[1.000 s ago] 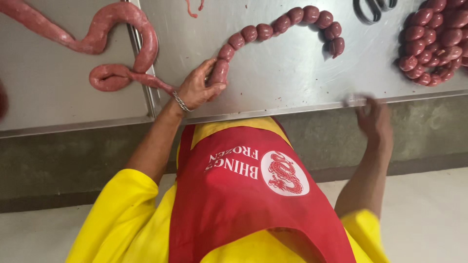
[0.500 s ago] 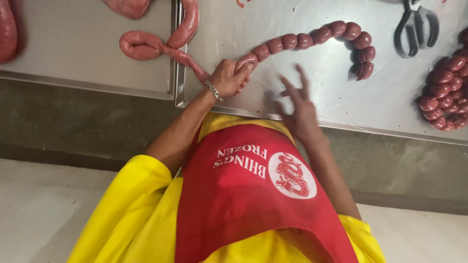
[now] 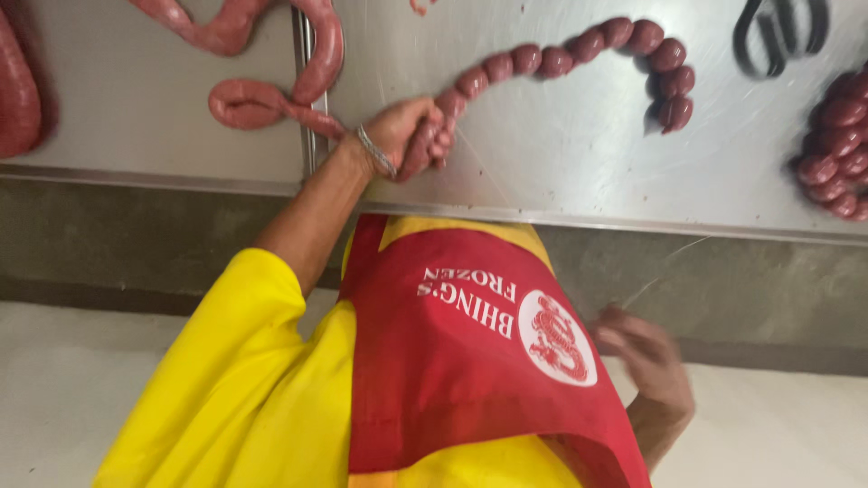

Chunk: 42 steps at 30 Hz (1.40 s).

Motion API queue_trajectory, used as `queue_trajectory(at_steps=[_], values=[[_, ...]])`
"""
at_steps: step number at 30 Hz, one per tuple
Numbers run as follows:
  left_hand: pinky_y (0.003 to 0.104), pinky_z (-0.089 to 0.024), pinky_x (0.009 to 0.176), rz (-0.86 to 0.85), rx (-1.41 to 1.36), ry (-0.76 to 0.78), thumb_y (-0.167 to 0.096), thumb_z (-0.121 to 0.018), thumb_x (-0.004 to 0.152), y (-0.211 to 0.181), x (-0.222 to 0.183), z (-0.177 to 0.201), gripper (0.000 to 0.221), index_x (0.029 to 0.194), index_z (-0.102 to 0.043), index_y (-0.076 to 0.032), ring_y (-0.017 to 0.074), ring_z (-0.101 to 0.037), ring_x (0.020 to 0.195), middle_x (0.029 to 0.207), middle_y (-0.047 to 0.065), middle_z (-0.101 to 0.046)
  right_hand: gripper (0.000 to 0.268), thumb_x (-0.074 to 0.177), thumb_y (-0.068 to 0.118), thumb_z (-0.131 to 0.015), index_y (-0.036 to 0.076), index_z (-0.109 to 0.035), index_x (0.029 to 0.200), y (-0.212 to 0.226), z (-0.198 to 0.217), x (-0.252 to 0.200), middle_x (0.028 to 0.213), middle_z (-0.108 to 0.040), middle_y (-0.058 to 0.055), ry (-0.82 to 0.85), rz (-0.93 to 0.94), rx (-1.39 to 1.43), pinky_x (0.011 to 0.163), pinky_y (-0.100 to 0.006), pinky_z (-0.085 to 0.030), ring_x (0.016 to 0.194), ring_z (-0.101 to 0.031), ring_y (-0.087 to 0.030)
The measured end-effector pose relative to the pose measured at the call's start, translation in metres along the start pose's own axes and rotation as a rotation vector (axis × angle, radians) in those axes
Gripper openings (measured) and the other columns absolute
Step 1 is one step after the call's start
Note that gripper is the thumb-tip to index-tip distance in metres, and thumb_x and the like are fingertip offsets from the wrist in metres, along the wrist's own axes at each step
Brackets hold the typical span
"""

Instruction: The person ties off sections of a long sausage casing using a thin string, then uses scissors to cut the casing into individual links. They arrange the finished sausage links on a stainless steel table next to a pile of previously completed links.

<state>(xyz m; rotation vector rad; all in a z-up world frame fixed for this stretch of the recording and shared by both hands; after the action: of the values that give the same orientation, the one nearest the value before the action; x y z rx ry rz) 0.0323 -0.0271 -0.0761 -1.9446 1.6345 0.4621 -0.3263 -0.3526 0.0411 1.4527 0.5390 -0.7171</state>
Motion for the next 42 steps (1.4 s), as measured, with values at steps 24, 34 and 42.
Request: queue_trajectory(at_steps=[24,34,42], values=[[0.032,-0.042,0.051,-0.577,0.961,-0.346,-0.031,-0.065,0.107,0.007,-0.042,-0.036,0.028,0.103,-0.054,-0.005,0.016,-0.052,0.058,0.071,0.002,-0.056,0.064,0.084,0.034,-0.08,0.011,-0.055,0.138,0.235,0.048,0.281,0.113,-0.073,-0.016,-0.556,0.195,-1.127,0.085,-0.052,-0.055,0.106,-0.069,-0.04],[0.02,-0.026,0.041,-0.388,0.296,-0.156,-0.043,-0.052,0.104,0.039,0.014,-0.068,0.037,0.111,-0.056,-0.007,0.002,-0.034,0.048,0.072,-0.003,-0.048,0.042,0.088,0.03,-0.078,0.026,-0.07,0.129,0.232,0.007,0.299,0.106,-0.077,-0.008,-0.338,0.369,-1.357,0.081,-0.046,-0.057,0.094,-0.074,-0.032],[0.023,-0.033,0.043,-0.496,0.39,-0.292,-0.033,-0.051,0.109,0.038,-0.001,-0.048,0.031,0.106,-0.062,-0.003,0.0069,-0.044,0.057,0.077,0.001,-0.053,0.103,0.083,-0.017,-0.058,0.047,-0.035,0.16,0.216,-0.172,0.211,0.174,-0.02,-0.022,0.094,0.573,-1.46,0.067,-0.039,-0.064,0.096,-0.073,-0.033]])
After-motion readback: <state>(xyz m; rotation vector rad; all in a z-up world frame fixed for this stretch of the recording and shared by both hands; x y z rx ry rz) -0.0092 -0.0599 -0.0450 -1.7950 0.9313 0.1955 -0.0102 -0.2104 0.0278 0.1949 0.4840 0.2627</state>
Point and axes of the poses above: each hand's wrist, its own x-axis towards the middle knuckle, its own z-axis out of the back of the hand, y = z × x, the point moved 7 cm from there along x, towards the middle knuckle
